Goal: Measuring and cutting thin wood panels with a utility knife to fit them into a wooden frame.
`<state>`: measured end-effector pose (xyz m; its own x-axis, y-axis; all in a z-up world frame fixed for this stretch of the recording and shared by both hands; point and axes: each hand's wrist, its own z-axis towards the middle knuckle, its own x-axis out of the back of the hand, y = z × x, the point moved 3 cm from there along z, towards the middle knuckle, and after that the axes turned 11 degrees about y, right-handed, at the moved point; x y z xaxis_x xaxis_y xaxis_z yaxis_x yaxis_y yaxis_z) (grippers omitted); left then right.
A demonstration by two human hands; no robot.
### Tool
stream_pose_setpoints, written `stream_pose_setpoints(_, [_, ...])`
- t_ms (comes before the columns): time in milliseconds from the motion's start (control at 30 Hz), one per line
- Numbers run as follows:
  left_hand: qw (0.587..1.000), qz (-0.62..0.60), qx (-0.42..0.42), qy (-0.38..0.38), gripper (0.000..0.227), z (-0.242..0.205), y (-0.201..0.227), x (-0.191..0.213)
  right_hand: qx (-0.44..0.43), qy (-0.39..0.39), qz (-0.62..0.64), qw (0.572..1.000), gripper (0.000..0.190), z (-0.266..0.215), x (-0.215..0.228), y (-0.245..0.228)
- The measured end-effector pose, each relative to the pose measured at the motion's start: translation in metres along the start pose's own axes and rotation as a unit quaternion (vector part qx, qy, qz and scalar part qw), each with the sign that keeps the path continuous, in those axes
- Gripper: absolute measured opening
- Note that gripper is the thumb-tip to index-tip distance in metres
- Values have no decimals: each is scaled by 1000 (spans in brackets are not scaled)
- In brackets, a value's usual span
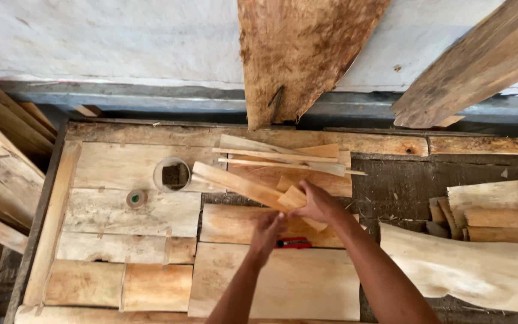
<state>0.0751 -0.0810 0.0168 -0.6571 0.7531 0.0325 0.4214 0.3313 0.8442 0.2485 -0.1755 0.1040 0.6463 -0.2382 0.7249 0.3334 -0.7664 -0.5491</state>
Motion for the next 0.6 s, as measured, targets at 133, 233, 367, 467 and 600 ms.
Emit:
stream_pose_setpoints(133, [967,-219,118,-62,43,12,-20,-42,17,-36,27,999,86,13,-10,15])
stream_pose_setpoints(233, [928,-335,150,-59,30,22,-15,-58,76,-39,6,996,81,31,-14,35])
stream_pose_setpoints(367, [921,-348,173,-30,22,45,-13,-73,99,-53,-7,994,77,38,20,20])
stream_pose_setpoints(467, [927,-339,163,-2,24,72,-25,-85,69,-70,26,995,67,58,34,19])
stream_pose_setpoints(600, [946,-285,143,60,31,99,-33,-98,96,49,34,994,43,113,30,56])
